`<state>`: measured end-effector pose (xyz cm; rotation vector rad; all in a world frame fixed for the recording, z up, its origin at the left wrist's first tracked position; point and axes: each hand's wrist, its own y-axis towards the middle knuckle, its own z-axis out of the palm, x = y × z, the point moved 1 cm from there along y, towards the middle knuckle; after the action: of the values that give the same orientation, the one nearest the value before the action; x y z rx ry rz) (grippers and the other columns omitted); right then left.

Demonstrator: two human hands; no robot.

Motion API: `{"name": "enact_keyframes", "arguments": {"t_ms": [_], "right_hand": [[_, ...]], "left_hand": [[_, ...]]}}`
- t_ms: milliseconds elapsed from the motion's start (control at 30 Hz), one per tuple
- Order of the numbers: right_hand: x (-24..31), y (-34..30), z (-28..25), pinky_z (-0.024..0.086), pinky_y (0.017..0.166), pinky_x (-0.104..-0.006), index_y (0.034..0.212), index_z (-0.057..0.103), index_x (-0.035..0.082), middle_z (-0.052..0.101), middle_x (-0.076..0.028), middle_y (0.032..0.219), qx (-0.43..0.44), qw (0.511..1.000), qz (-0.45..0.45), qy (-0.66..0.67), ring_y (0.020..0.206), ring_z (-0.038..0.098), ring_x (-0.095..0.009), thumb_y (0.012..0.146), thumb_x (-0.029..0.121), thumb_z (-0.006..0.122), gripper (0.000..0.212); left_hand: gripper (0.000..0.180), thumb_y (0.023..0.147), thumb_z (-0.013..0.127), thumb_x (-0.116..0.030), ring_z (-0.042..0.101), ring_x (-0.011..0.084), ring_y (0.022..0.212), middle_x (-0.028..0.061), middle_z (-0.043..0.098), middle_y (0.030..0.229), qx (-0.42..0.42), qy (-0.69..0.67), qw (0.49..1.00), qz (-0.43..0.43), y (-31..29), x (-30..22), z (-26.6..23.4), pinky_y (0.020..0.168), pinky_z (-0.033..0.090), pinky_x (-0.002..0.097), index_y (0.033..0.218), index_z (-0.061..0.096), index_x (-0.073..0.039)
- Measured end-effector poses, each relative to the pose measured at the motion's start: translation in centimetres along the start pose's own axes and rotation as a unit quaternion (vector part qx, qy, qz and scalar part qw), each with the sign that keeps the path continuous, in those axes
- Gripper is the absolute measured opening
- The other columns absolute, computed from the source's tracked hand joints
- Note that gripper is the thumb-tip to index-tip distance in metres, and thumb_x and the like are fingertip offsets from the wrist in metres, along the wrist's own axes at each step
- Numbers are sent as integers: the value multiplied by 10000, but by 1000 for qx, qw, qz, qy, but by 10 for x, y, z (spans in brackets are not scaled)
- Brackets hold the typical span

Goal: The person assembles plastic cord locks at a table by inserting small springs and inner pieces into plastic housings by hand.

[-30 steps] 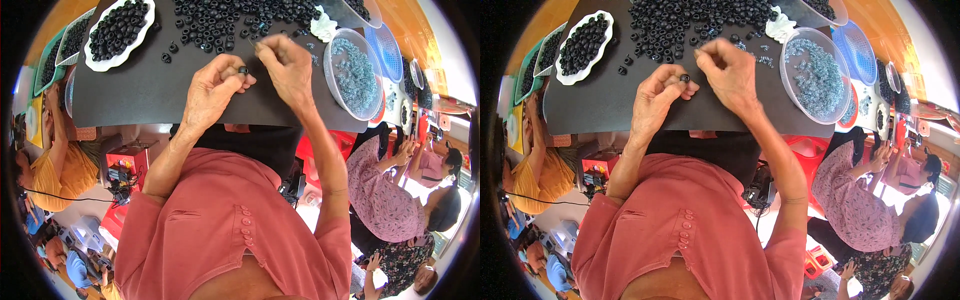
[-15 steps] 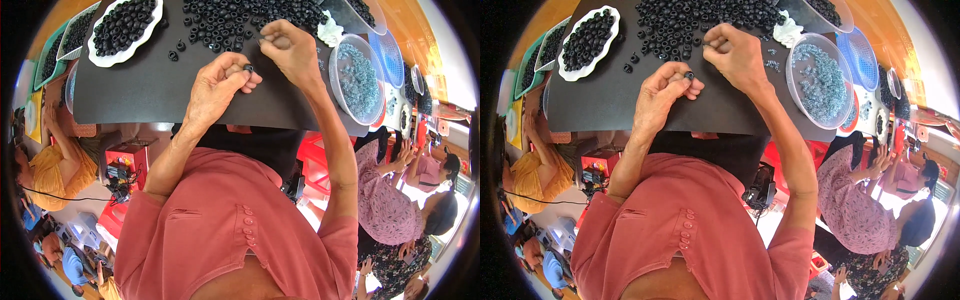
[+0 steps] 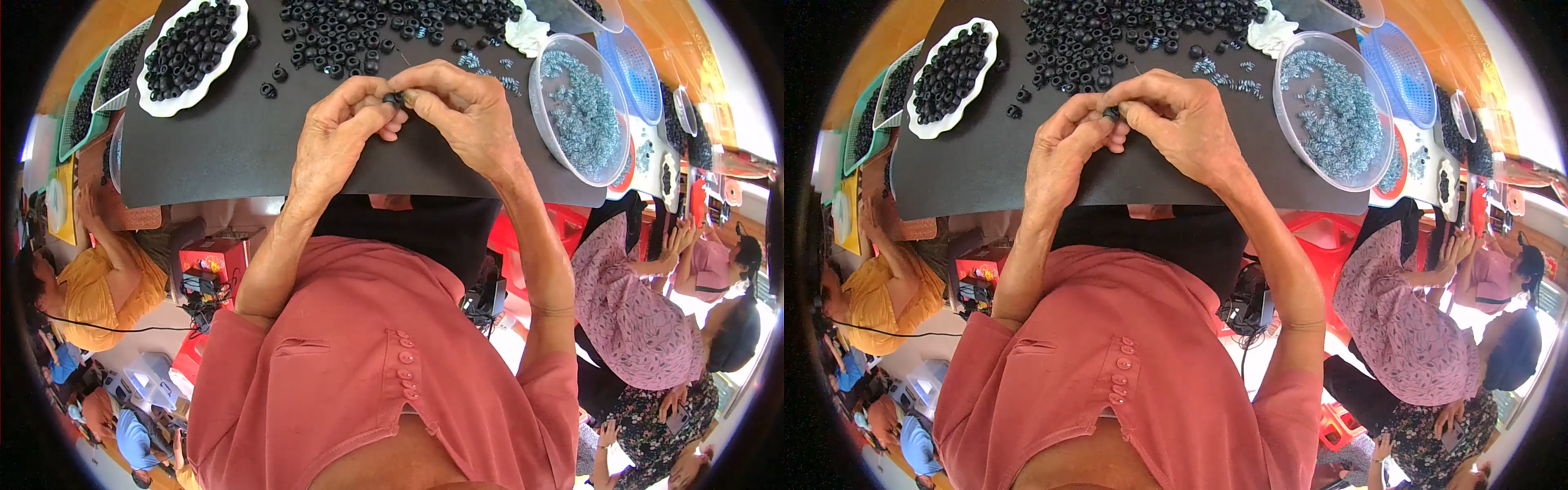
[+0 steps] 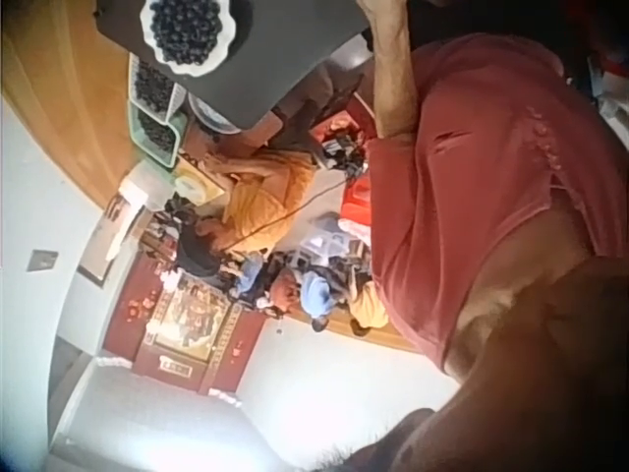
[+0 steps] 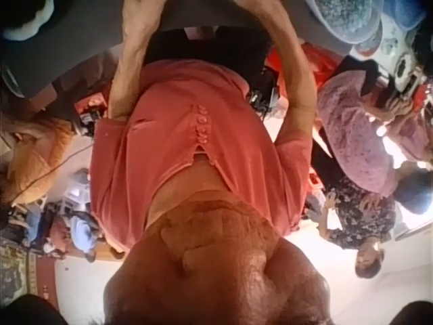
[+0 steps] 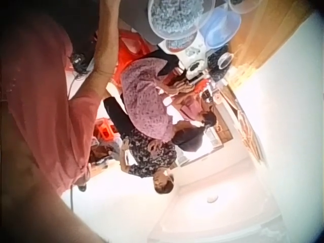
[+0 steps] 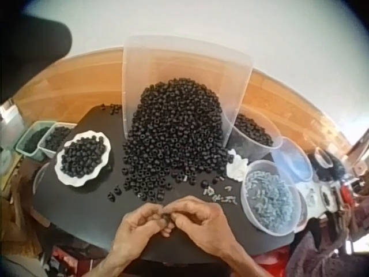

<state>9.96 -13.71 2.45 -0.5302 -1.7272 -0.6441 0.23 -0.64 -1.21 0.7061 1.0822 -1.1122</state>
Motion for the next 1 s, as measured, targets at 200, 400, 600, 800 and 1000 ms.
{"name": "enact_keyframes", "arguments": {"t_ms": [200, 400, 600, 800, 1000], "right_hand": [[-4, -2, 1, 530, 685, -238, 929, 670, -2, 684, -63, 837, -39, 997, -31, -62, 736, 659, -112, 814, -15, 613, 129], [-8, 0, 9, 523, 662, -252, 889, 657, 15, 678, -78, 851, -55, 975, -166, -136, 736, 655, -139, 759, -42, 651, 143], [-10, -3, 11, 518, 652, -255, 875, 663, 34, 677, -69, 863, -73, 961, -230, -136, 752, 646, -147, 713, -79, 686, 199], [-15, 2, 0, 523, 662, -259, 886, 667, 35, 668, -73, 857, -22, 971, -213, -103, 753, 642, -149, 721, -79, 681, 201], [-20, -7, 6, 524, 696, -259, 1025, 672, 39, 651, -74, 908, -51, 978, -159, -122, 776, 633, -144, 731, -56, 683, 309]], "left_hand": [[147, 881, 561, -29, 603, 103, 752, 72, 661, 848, -4, -18, 1000, -24, 1, 0, -4, 732, 506, 244, 996, 625, 35], [182, 896, 563, -62, 615, 143, 759, 96, 658, 859, 54, -138, 986, -80, 6, 1, -16, 747, 511, 269, 1032, 617, 46], [241, 916, 546, -93, 631, 191, 791, 153, 652, 885, 114, -211, 963, -126, 8, 1, -23, 767, 520, 315, 1078, 579, 83], [241, 929, 535, -96, 639, 202, 807, 163, 649, 886, 152, -236, 947, -158, 9, 5, -23, 762, 530, 311, 1085, 561, 85], [229, 921, 545, -85, 645, 198, 826, 145, 646, 910, 116, -215, 961, -130, 8, 3, -15, 768, 538, 312, 1081, 572, 76]]}}
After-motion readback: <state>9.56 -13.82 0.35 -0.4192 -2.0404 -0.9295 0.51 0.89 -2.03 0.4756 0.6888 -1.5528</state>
